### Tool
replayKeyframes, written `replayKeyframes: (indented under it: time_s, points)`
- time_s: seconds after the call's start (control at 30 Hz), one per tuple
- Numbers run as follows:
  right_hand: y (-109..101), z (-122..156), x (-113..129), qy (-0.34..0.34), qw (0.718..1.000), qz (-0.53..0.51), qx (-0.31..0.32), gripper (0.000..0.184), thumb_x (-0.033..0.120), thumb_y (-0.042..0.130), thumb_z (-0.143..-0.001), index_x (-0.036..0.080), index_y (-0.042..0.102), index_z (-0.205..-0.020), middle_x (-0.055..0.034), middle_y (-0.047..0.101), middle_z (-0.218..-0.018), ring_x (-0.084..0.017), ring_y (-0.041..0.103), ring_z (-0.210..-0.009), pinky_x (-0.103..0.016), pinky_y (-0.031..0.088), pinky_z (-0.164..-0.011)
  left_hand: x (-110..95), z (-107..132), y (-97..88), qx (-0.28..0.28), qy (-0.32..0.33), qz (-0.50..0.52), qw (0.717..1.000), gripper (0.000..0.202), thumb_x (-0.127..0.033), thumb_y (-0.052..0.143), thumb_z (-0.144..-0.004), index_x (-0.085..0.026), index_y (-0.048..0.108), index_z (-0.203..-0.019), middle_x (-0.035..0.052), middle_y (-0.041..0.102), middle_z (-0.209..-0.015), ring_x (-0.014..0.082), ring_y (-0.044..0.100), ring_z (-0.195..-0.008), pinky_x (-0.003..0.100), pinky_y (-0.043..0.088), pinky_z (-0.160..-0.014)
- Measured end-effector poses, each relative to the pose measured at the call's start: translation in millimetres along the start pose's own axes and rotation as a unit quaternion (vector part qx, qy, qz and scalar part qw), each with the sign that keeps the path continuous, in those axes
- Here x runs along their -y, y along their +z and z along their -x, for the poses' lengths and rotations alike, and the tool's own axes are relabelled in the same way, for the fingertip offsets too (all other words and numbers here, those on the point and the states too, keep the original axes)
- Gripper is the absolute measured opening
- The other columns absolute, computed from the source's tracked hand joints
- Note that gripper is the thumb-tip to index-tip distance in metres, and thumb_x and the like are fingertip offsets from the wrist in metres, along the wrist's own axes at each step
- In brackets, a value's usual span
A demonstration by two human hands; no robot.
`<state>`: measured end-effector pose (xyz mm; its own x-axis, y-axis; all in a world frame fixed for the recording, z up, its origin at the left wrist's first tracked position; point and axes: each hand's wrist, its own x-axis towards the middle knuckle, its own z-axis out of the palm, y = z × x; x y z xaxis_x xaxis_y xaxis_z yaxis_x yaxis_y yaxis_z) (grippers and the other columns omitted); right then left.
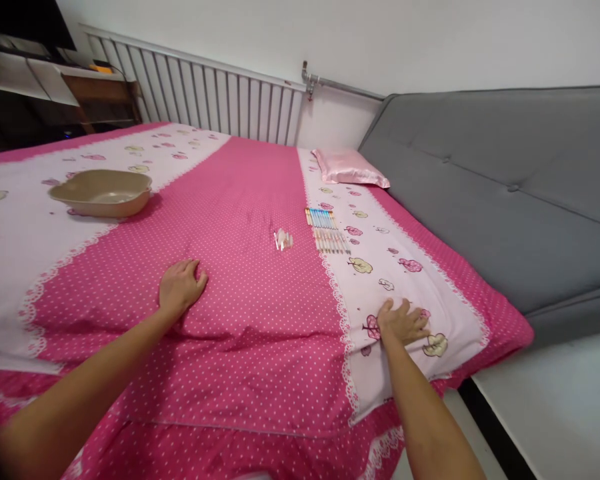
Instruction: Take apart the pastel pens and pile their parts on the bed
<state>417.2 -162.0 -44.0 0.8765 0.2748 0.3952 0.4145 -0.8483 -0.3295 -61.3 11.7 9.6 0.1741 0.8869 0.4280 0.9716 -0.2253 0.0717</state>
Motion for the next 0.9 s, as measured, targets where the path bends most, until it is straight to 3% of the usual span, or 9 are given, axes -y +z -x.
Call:
replayKeyframes:
  time_s: [0.4,0.9]
  points:
    - [-0.9,-0.2,1.8,-0.004,1.0,-0.008,-0.01,0.049,0.047,0.042,-0.084,0.017,0.055,-0.121,-0.0205,0.047,-0.131,-0.037,0.036,-0.124,-0.058,0.025,-0.096,-0.2,-1.4,-2.2,-0.001,-0.002,0.013,1.0,0.051,-0.036,0.037,-0.084,-0.005,0.058,-0.118,0.0179,0.059,-0.122,0.0288,0.051,-0.115,0.039,0.033,-0.102]
    - [-3.1,0.5,4.1,-0.001,1.0,0.004,-0.003,0.049,0.047,0.041,-0.085,0.018,0.054,-0.123,-0.0187,0.047,-0.132,-0.036,0.036,-0.123,-0.057,0.027,-0.095,1.8,-2.0,-2.8,-0.002,0.0,-0.008,1.0,0.049,-0.038,0.035,-0.085,-0.009,0.059,-0.117,0.0141,0.061,-0.119,0.027,0.052,-0.113,0.037,0.034,-0.101]
